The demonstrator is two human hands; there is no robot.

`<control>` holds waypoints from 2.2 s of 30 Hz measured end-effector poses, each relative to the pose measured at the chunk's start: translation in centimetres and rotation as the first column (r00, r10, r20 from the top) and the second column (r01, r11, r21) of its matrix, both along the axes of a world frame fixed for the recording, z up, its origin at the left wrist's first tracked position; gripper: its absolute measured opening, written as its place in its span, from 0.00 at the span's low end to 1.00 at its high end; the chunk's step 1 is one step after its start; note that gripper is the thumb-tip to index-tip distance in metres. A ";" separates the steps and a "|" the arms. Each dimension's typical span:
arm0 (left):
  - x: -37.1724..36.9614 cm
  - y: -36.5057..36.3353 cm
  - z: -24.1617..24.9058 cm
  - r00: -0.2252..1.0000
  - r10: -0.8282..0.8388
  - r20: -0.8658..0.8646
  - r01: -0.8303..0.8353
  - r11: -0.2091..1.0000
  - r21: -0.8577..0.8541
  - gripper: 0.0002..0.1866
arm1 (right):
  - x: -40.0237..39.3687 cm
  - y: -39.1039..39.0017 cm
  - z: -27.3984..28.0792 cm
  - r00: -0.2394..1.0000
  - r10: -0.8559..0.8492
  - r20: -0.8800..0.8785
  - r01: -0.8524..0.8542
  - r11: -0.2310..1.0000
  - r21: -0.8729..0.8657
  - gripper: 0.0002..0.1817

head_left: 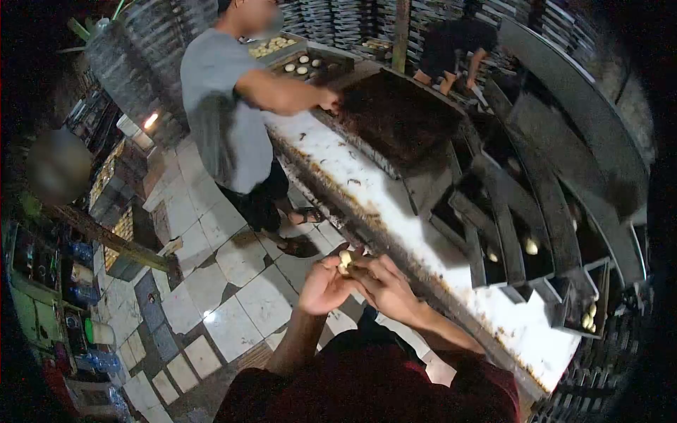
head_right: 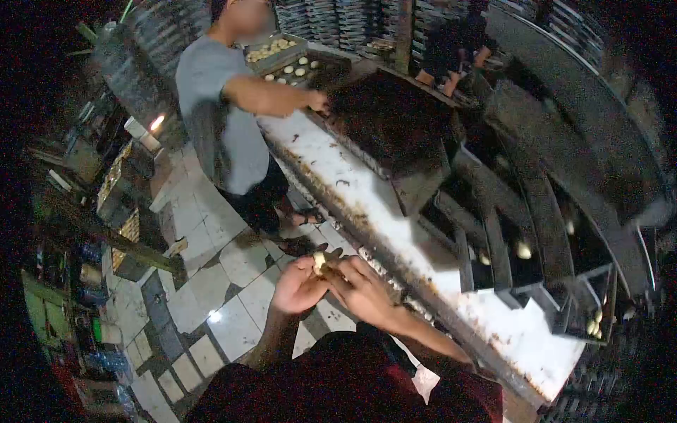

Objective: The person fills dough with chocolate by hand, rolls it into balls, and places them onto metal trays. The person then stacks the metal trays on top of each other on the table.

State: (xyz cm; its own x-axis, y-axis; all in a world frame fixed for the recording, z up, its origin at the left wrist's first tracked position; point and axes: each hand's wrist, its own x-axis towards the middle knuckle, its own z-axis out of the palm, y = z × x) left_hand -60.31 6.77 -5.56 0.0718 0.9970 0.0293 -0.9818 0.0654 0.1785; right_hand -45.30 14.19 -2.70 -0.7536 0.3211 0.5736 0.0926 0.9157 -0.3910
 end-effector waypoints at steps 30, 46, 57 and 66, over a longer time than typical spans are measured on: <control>43.3 -3.0 3.5 0.633 0.097 -0.768 -0.070 0.995 0.068 0.09 | 39.5 -11.9 2.6 0.631 -0.718 -0.293 0.641 0.696 -0.324 0.07; 47.3 0.6 4.8 0.468 0.272 -0.841 -0.156 0.962 0.224 0.10 | 42.5 -5.0 2.4 0.497 -0.726 -0.475 0.474 0.686 -0.552 0.08; 34.3 7.8 5.6 0.246 0.154 -0.957 0.870 0.400 0.288 0.24 | 40.8 -1.7 8.0 0.608 -0.792 -0.052 0.294 0.286 -0.912 0.15; 23.0 16.8 14.7 0.111 0.910 -0.398 0.337 0.343 0.877 0.14 | 33.6 7.6 47.2 0.482 -0.869 0.113 0.790 0.487 0.373 0.18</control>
State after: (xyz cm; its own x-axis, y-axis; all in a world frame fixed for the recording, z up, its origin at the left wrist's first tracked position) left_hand -37.27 23.52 9.19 0.3709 0.4002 0.8380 0.0797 -0.9128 0.4006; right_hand -11.75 21.76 44.46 -0.3274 0.7591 0.5626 0.9160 0.4011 -0.0082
